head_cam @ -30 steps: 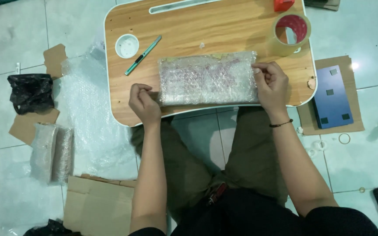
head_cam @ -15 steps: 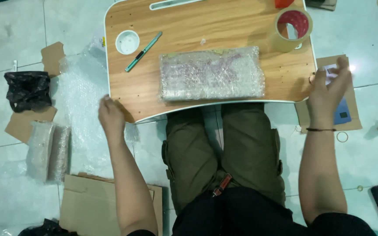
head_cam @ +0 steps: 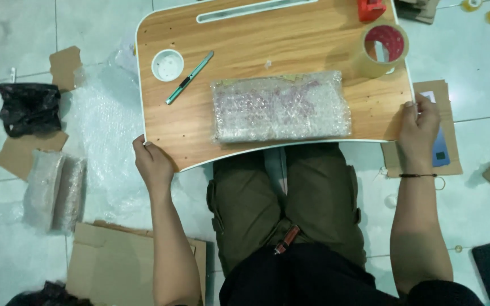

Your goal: A person wraps a blue electronic device in bubble wrap and secures it with tape while sitting on the floor at a small table.

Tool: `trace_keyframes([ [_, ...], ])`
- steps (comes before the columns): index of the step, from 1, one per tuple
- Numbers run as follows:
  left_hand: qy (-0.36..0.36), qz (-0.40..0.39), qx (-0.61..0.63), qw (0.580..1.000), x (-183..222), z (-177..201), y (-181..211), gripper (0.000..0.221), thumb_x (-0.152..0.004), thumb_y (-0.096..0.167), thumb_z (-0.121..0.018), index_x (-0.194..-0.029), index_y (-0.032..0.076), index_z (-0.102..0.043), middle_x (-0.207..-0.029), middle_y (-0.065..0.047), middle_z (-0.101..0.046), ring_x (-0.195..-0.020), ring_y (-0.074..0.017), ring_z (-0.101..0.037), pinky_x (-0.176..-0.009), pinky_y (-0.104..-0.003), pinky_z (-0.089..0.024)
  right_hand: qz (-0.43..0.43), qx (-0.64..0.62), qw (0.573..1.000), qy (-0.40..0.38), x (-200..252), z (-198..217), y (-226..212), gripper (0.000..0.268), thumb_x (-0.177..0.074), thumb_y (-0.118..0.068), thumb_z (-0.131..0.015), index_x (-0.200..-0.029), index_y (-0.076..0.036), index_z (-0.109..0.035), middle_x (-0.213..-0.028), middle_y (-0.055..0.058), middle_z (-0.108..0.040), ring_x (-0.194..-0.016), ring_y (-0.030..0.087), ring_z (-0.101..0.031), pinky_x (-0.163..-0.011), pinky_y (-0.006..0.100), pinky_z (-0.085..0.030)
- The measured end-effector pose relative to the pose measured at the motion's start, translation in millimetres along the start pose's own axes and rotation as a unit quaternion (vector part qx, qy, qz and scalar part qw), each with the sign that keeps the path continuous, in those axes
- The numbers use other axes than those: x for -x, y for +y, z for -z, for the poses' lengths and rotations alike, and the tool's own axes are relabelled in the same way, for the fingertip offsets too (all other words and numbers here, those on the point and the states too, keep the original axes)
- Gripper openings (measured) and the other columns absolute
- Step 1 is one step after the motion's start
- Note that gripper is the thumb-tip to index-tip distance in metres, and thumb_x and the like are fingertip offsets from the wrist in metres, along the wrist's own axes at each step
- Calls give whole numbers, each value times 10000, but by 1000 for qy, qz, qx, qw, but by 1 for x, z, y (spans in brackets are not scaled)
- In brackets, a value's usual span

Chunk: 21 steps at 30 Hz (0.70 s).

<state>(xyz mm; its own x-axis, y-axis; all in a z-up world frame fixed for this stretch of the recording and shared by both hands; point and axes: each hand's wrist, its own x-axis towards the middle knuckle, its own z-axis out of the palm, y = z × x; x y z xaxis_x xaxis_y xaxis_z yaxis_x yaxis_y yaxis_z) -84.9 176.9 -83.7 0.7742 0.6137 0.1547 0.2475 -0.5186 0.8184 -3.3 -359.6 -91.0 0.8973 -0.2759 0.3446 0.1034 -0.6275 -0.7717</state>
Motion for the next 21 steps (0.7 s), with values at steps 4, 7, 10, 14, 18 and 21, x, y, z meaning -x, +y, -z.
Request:
trace_keyframes([
  [4,-16,61,-1,998,13,15,15,354,-1033,82,-297,-1300,-19,-507,-1132,-218,-672,-966,-299,-644,-889,-418,-494,48,-26,998,-2,14,5,21,226,-1116,44,-557,-1296,163,-623,-1088,218,-630,-912,247,-568,-783,344,-485],
  [7,-5,59,-3,998,19,20,10,354,-1031,79,-305,-1297,-26,-513,-1159,-218,-662,-997,-297,-633,-917,-410,-484,23,-60,998,-6,28,12,6,244,-1121,44,-520,-1325,166,-578,-1142,214,-595,-955,229,-556,-840,324,-490],
  [10,-14,64,7,998,30,28,13,350,-1035,87,-305,-1304,-17,-504,-1212,-229,-646,-1048,-315,-623,-948,-427,-470,27,-16,999,-12,43,24,0,247,-1125,44,-513,-1306,189,-597,-1140,244,-583,-948,260,-552,-816,350,-484],
  [14,-20,74,10,997,43,39,16,353,-1016,68,-296,-1291,-15,-502,-1147,-219,-662,-970,-288,-621,-899,-410,-484,20,-21,1000,-8,62,33,10,246,-1128,61,-524,-1327,185,-599,-1130,231,-590,-936,245,-542,-810,330,-469],
  [18,-27,86,-2,996,59,47,16,341,-1009,37,-297,-1277,-21,-500,-1132,-228,-658,-956,-296,-622,-901,-420,-481,18,6,1000,-16,81,43,7,248,-1152,43,-528,-1339,198,-579,-1175,260,-571,-974,287,-549,-837,363,-476],
  [21,-19,90,-12,996,67,51,20,343,-999,45,-304,-1261,-13,-516,-1150,-219,-659,-987,-302,-613,-917,-418,-472,27,-10,999,-27,83,45,4,256,-1151,63,-497,-1339,228,-550,-1189,283,-563,-990,292,-540,-866,370,-474],
])
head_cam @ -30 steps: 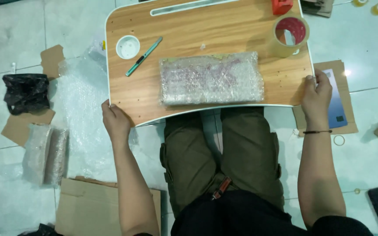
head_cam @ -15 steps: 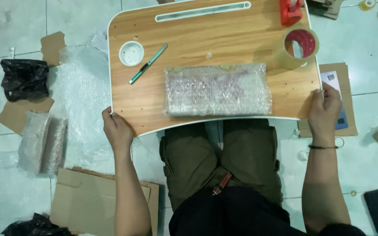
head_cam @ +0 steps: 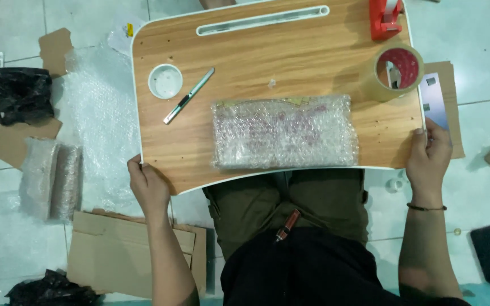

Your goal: A person wraps a blue electronic device in bubble wrap and secures it with tape while sitting on the floor at a small table.

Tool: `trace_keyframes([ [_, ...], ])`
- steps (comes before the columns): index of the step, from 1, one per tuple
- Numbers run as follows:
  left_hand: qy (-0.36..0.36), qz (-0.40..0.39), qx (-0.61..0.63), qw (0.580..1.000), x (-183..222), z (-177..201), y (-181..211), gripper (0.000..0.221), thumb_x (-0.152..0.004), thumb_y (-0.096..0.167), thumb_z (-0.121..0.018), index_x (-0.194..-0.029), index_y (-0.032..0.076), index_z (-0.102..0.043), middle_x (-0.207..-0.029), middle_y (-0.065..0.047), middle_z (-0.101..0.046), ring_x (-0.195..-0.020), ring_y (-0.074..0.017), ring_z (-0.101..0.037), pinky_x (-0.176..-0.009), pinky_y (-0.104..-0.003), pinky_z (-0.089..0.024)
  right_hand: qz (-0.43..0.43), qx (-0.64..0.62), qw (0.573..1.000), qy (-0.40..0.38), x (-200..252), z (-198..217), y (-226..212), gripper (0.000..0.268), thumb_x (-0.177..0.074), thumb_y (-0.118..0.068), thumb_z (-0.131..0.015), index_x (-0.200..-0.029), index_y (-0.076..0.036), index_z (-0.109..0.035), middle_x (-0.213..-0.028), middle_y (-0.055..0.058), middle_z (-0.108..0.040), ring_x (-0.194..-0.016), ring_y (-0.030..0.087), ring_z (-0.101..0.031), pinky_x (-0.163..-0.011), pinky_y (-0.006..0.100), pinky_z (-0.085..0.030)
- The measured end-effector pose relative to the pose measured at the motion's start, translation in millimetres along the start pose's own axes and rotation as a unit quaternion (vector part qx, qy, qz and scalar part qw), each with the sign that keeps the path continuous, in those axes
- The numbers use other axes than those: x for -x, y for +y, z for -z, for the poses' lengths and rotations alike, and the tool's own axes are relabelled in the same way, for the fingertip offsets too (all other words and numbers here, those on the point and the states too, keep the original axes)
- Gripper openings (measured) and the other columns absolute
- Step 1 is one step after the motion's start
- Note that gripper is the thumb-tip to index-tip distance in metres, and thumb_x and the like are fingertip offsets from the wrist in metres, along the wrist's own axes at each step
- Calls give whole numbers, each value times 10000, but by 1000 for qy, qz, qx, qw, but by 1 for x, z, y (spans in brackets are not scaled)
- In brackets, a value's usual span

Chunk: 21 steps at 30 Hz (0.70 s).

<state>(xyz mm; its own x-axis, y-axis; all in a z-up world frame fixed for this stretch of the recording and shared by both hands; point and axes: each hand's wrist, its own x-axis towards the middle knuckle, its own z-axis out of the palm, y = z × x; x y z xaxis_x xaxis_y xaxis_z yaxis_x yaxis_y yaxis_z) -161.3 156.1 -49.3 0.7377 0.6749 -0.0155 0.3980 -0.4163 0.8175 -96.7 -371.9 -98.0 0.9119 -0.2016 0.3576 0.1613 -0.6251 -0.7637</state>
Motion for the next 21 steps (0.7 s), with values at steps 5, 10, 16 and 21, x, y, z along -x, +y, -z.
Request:
trace_keyframes([
  [5,24,-41,7,999,-5,-6,-4,329,-996,50,-309,-1216,-27,-541,-1123,-213,-661,-960,-299,-612,-892,-412,-478,-15,40,999,-12,-6,4,-2,211,-1157,52,-545,-1315,189,-573,-1078,213,-562,-879,239,-510,-765,342,-455],
  [10,26,-38,2,999,-6,-7,-5,321,-994,39,-305,-1207,-14,-539,-1076,-193,-669,-915,-276,-612,-853,-402,-484,-21,42,999,-12,-2,3,1,199,-1171,44,-547,-1306,188,-574,-1050,197,-561,-864,224,-509,-757,333,-464],
  [16,19,-83,-33,996,-1,-5,5,340,-973,-20,-324,-1228,-72,-545,-1122,-222,-635,-981,-315,-590,-925,-410,-460,10,84,996,-2,-4,5,-14,220,-1156,66,-551,-1303,227,-580,-1131,282,-599,-931,302,-554,-813,392,-482],
  [21,126,-315,-88,937,15,-25,42,303,-1000,62,-422,-1264,7,-562,-1203,-144,-465,-1162,-300,-407,-1041,-460,-323,138,275,950,50,-20,10,-81,368,-1047,121,-671,-1384,167,-529,-1227,257,-400,-1078,375,-427,-915,474,-409],
])
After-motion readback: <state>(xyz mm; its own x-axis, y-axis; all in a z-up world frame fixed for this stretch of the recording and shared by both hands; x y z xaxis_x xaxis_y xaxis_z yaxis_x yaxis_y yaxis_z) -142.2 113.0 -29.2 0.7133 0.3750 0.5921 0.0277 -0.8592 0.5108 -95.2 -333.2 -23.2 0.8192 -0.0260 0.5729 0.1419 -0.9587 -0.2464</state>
